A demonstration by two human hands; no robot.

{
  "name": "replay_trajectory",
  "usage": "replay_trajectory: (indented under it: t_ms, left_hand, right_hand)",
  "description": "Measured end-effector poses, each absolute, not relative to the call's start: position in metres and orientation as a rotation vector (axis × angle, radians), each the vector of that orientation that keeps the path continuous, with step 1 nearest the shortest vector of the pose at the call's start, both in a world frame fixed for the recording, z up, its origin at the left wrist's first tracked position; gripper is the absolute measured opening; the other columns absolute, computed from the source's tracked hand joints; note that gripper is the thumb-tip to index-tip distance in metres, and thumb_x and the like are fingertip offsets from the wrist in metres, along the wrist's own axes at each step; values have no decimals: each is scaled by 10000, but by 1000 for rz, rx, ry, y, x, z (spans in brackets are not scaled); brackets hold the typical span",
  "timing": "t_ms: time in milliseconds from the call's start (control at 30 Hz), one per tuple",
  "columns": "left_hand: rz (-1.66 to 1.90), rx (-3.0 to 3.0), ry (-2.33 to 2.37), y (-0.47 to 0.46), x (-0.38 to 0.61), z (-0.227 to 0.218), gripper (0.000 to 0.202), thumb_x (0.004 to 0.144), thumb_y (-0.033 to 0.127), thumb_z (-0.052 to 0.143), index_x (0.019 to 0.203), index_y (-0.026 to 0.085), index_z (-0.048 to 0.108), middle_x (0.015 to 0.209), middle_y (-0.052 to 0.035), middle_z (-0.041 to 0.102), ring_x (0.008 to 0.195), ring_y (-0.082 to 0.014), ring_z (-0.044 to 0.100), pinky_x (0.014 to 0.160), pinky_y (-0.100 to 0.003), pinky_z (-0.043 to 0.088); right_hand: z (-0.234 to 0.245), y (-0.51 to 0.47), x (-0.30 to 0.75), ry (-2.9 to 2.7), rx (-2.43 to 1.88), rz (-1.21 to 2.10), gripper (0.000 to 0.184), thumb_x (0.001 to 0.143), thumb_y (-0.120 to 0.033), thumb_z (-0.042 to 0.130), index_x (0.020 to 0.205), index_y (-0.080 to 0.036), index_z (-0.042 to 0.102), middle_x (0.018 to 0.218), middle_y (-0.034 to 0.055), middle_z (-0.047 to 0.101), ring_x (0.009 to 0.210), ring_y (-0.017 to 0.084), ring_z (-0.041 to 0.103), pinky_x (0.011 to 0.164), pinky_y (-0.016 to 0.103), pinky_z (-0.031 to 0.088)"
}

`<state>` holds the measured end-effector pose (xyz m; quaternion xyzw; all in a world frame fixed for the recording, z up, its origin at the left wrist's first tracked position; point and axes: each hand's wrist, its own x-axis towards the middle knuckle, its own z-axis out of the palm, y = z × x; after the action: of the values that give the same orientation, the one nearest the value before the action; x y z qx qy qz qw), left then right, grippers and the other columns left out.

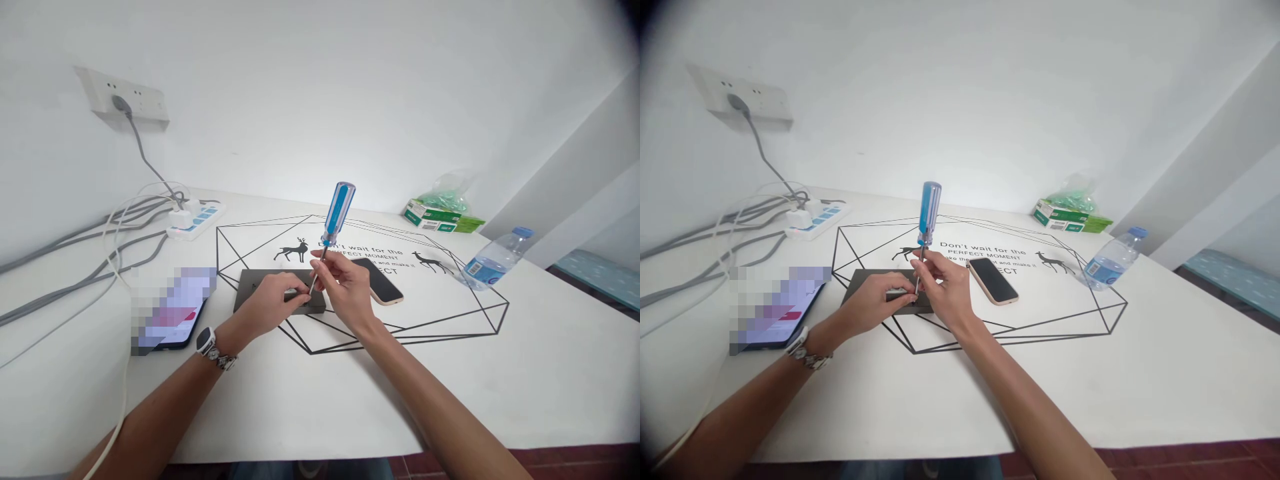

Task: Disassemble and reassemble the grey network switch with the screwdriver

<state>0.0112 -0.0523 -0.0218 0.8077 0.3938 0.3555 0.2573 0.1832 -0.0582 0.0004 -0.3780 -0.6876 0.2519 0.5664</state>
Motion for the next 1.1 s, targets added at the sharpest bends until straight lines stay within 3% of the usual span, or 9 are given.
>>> replay_trajectory:
  t_ms: [333,567,767,967,1100]
  left_hand:
    - [918,2228,1071,-51,7,-20,146,892,216,585,878,198,729,908,-37,740,877,-204,650,795,-314,491]
    - [1017,2141,1033,-55,13,-20,127,858,258,640,958,211,702,977,-27,744,910,-200,665,809,-306,512]
    - [1145,2004,1053,-57,22,-23,167,881,343,660,903,178,679,863,-23,741,798,-179,666,722,-275,509]
    - [1100,1984,1010,-58,19,-19,246,936,365,580,867,170,715,858,-18,750,817,-189,675,740,-277,503]
    - [1020,2016,995,-57,16,-17,251,942,325,547,842,177,724,860,-20,752,868,-206,680,790,-294,507]
  right_hand:
    - [1,-58,192,-1866,-916,641,272,960,-326,565,1165,-193,684,933,47,744,739,152,690,702,310,587]
    - [2,-59,191,-1784,-914,641,152,919,-336,645,989,-208,687,813,16,713,684,147,669,650,295,555]
    - [5,-59,186,-1734,-935,638,196,876,-366,698,817,-210,595,742,-7,641,673,146,638,622,288,539]
    - [7,-61,191,-1916,-958,650,191,943,-325,593,1098,-226,646,1021,48,687,860,168,644,657,291,549]
    - [6,-61,196,-1944,-961,679,178,977,-314,534,1047,-230,674,1046,57,667,896,173,631,664,294,556]
